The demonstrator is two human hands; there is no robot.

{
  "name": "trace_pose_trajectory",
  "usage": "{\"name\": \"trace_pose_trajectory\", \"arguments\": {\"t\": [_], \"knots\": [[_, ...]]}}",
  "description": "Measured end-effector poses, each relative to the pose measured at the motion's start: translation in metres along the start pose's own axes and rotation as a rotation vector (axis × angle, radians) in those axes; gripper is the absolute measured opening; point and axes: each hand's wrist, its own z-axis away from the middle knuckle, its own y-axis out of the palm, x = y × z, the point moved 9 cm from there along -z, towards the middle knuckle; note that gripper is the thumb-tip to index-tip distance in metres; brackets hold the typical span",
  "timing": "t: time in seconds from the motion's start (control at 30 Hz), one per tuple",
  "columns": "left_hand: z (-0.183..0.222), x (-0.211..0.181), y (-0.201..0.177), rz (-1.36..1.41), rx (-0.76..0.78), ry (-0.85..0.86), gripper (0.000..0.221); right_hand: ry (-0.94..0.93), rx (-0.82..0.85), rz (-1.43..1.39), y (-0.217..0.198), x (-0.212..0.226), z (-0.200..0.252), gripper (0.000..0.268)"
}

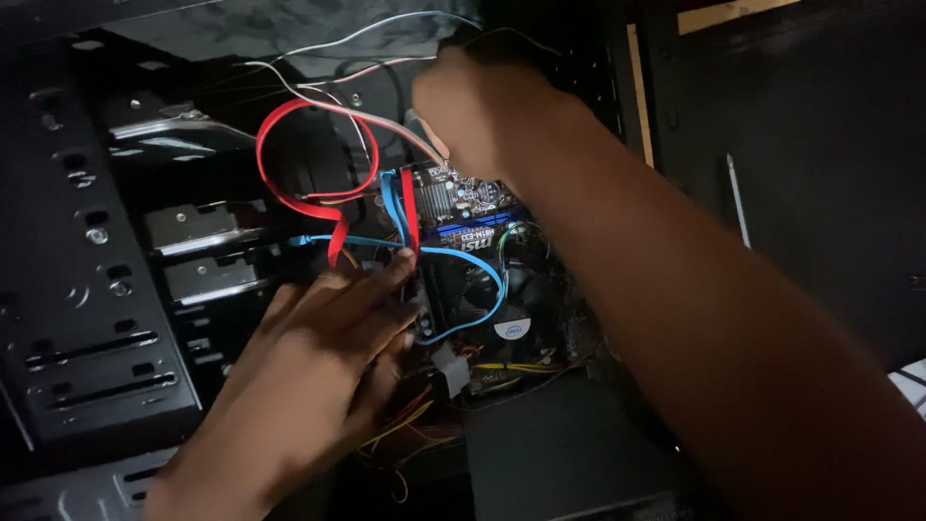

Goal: Connecting internal power and data cables to the motherboard and organizing wiring inside a desktop computer case.

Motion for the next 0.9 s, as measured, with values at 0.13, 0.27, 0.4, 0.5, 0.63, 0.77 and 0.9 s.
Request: {"name": "trace_pose_trajectory", "arguments": {"t": [0.13, 0.27, 0.4, 0.5, 0.63, 0.77, 0.9], "knots": [[-0.001, 0.002, 0.003, 0.031, 0.038, -0.024, 0.053, -0.043, 0.027, 0.079, 0.003, 0.009, 0.004, 0.014], [0.000, -0.004, -0.005, -0.031, -0.054, 0.022, 0.039, -0.035, 0.040, 0.040, 0.006, 0.005, -0.001, 0.014], [0.003, -0.002, -0.003, -0.037, -0.074, 0.023, 0.045, -0.056, 0.035, -0.015, 0.011, -0.001, -0.007, 0.015], [0.004, -0.001, -0.002, -0.039, -0.088, 0.012, 0.042, -0.063, 0.020, -0.077, 0.008, 0.000, -0.003, 0.017], [0.002, -0.001, -0.002, -0.048, -0.060, 0.003, 0.041, -0.061, -0.020, -0.140, -0.006, 0.012, 0.012, 0.026], [0.000, -0.001, -0.002, 0.013, -0.023, -0.004, 0.037, -0.094, -0.058, -0.155, 0.001, 0.011, 0.003, 0.045], [0.001, -0.002, -0.004, -0.018, -0.079, 0.007, 0.043, -0.034, 0.023, -0.176, 0.005, 0.014, 0.009, 0.054]]}}
